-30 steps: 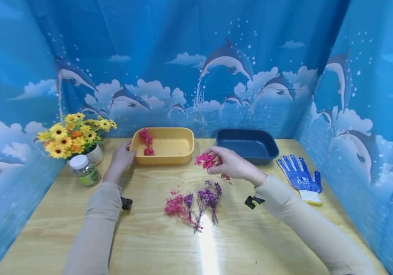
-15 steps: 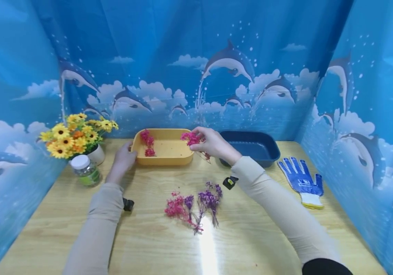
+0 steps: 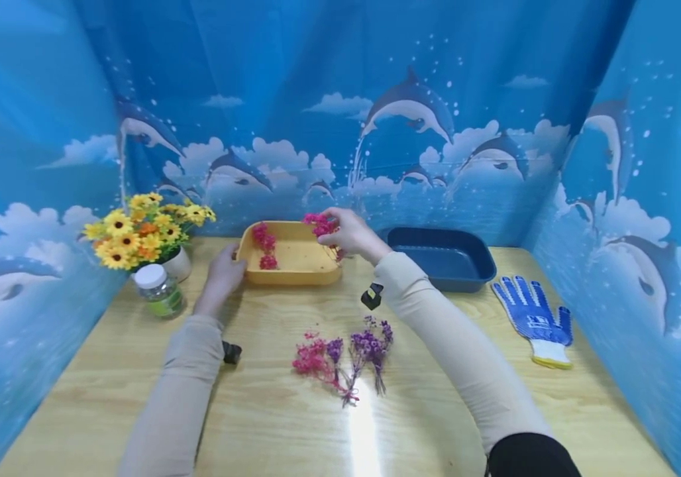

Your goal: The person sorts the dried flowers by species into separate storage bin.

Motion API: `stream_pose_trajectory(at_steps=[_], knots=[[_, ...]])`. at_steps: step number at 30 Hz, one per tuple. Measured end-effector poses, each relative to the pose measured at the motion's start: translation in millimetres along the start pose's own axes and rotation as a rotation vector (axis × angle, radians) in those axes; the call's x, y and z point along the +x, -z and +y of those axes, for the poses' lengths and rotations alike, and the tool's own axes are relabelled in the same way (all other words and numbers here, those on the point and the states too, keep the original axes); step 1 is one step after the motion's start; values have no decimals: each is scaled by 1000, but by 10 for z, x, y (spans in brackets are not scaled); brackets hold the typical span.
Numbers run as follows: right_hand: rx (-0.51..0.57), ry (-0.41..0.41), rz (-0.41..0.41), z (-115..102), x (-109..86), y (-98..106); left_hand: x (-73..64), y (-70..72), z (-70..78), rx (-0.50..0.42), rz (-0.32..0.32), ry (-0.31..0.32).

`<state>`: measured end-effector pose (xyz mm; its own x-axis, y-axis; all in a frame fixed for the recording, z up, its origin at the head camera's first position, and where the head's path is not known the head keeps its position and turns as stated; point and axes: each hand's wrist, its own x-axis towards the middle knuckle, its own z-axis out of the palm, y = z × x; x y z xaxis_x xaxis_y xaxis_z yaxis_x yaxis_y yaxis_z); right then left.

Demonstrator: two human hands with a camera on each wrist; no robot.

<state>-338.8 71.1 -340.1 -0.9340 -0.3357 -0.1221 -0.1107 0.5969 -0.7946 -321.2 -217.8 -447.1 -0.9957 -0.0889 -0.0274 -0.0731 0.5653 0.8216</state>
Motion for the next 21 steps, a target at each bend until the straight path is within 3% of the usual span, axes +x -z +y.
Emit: stream_pose_trajectory(at_steps=[6,14,21], knots=[[37,1,35,-29,151,-103,-2,11,32,-5,0,12],[-62,54,45,-115,357,-296,-4,6,1,-12,9,-2],[-47,74,89,-110,533,-508,5,-27,-37,-37,15,-12]])
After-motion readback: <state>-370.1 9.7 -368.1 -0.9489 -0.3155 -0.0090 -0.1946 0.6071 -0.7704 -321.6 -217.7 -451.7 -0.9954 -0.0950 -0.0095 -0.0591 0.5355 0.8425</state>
